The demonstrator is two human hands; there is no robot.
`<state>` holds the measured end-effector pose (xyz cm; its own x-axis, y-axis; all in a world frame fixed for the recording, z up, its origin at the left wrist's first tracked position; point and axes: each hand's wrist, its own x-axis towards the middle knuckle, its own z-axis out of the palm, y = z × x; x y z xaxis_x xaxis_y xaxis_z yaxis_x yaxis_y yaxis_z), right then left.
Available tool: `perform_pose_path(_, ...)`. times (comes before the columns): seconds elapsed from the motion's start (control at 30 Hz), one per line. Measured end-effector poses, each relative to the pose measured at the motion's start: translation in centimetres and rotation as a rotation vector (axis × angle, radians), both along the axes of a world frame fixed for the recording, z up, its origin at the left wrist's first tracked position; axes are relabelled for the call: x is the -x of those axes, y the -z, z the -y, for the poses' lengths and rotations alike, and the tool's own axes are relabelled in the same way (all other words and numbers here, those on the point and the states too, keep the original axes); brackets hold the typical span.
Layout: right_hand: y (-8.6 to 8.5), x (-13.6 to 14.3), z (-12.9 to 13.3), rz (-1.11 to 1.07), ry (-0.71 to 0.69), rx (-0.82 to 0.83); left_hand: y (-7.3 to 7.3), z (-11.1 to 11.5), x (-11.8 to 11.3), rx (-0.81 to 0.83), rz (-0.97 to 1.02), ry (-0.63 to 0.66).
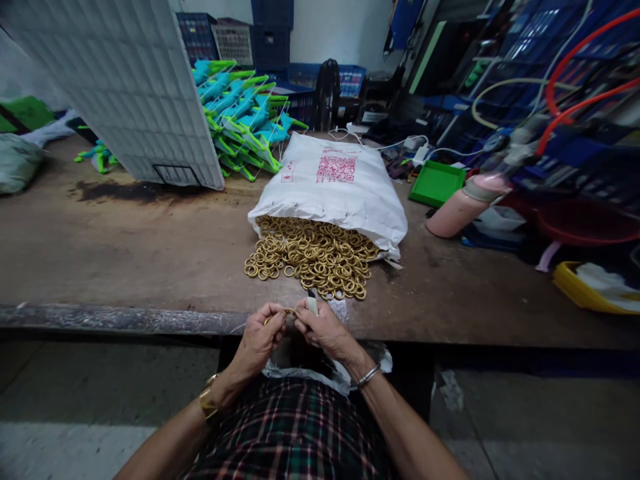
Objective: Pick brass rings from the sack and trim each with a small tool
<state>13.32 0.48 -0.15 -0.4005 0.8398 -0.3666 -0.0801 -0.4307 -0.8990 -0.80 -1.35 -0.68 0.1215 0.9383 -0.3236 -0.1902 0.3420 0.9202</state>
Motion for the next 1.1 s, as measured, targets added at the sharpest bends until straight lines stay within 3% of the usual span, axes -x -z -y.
perform_pose_path(0.17,0.5,0.4,-0.4,0.335,0.03,-0.199,0.2,0.2,-0.1,-0.31,-0.263,-0.025)
perform_pose_path(0.23,0.5,0.6,-0.5,0.414,0.034,-0.267,0.2,0.2,-0.1,-0.276,-0.252,0.018)
perform_pose_path(0.33,0.5,0.7,-0.7,0.469,0.042,-0.337,0.2,0.0,0.1,-0.071,-0.113,0.141)
perform_pose_path(0.47,0.8,0.6,-0.8,0.466,0.008,-0.327,0.3,-0.1,0.3,0.053,0.093,0.2)
perform_pose_path(0.6,1.1,0.3,-0.6,0.644,0.069,-0.458,0.4,-0.1,0.3,0.037,0.137,0.163)
perform_pose_path(0.77,1.0,0.1,0.1,0.846,-0.148,-0.68,0.4,-0.2,0.2,0.001,0.041,0.143)
perform_pose_path(1.0,0.2,0.4,0.3,1.004,-0.28,-0.69,0.8,-0.5,0.3,-0.081,-0.075,0.137)
perform_pose_path(1.1,0.1,0.3,0.0,1.061,-0.318,-0.679,0.2,0.0,0.4,-0.106,-0.078,0.135)
